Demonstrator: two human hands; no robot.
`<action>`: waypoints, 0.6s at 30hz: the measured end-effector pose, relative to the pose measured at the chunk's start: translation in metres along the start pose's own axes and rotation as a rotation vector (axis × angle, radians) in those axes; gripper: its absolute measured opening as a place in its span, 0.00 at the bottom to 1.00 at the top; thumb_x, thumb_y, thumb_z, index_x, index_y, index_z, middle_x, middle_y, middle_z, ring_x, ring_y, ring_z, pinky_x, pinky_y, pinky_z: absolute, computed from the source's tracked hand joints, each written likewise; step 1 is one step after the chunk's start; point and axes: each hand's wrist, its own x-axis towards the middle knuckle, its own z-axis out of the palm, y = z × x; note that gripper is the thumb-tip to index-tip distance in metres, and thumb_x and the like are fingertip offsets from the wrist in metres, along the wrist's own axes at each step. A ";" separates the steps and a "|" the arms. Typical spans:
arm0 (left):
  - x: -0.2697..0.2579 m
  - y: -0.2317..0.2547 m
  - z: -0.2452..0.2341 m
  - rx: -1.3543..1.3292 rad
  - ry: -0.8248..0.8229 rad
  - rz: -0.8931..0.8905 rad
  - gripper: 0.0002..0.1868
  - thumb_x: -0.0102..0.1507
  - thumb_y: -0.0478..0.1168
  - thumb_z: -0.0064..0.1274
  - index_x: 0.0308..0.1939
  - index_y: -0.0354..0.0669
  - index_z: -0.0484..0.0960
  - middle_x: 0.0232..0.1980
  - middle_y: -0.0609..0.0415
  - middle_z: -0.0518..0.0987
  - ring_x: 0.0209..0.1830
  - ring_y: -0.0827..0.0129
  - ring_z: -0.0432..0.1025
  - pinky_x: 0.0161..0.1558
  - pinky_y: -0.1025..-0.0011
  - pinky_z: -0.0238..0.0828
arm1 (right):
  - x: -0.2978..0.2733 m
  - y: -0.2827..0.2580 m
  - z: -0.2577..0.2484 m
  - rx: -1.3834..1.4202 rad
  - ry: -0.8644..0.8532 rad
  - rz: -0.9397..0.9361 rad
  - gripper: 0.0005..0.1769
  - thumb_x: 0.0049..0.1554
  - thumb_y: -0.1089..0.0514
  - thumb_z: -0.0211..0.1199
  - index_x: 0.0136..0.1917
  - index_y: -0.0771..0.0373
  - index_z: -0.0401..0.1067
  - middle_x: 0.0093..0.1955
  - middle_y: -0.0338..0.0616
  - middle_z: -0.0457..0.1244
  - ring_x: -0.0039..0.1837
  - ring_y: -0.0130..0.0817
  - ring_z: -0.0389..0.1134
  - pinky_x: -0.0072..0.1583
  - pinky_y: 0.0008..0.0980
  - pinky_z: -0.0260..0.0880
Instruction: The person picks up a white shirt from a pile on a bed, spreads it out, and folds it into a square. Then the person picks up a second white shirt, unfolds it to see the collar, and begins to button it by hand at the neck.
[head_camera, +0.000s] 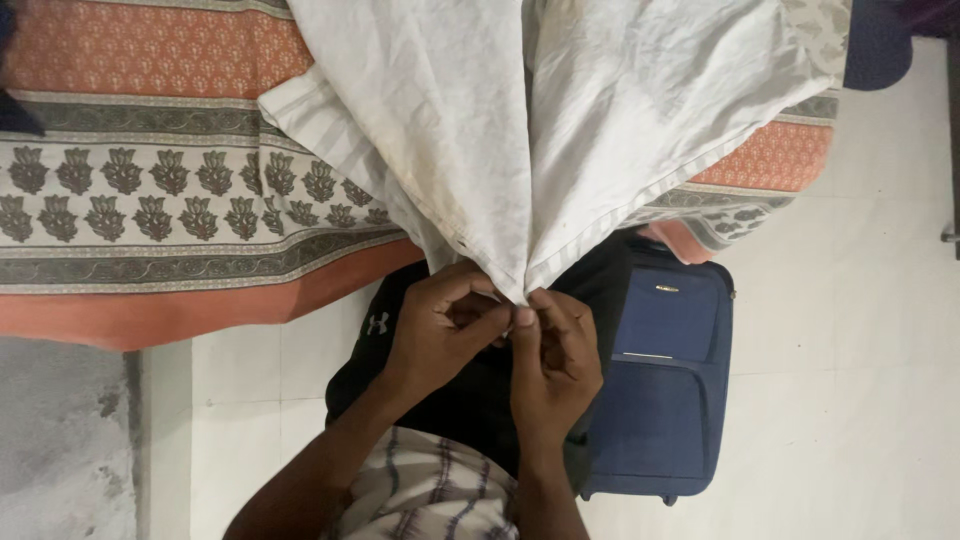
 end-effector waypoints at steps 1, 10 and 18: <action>0.000 0.000 0.000 0.010 0.010 0.021 0.06 0.65 0.30 0.59 0.45 0.31 0.83 0.44 0.53 0.81 0.38 0.74 0.82 0.38 0.78 0.83 | 0.001 0.000 0.000 0.001 -0.019 0.000 0.12 0.64 0.67 0.63 0.60 0.73 0.75 0.57 0.45 0.65 0.52 0.25 0.70 0.51 0.23 0.73; -0.003 -0.004 -0.004 0.084 0.026 0.051 0.08 0.66 0.30 0.57 0.48 0.32 0.83 0.45 0.51 0.83 0.41 0.72 0.84 0.38 0.78 0.86 | 0.009 0.002 -0.001 -0.230 -0.038 -0.132 0.07 0.64 0.66 0.65 0.56 0.68 0.78 0.51 0.43 0.68 0.49 0.23 0.70 0.49 0.21 0.71; 0.004 -0.005 -0.001 0.100 -0.026 -0.012 0.08 0.65 0.30 0.57 0.48 0.33 0.84 0.43 0.51 0.86 0.37 0.74 0.83 0.38 0.78 0.84 | 0.012 0.017 -0.010 -0.160 -0.053 0.028 0.04 0.65 0.65 0.60 0.50 0.67 0.74 0.48 0.40 0.65 0.43 0.21 0.65 0.43 0.21 0.66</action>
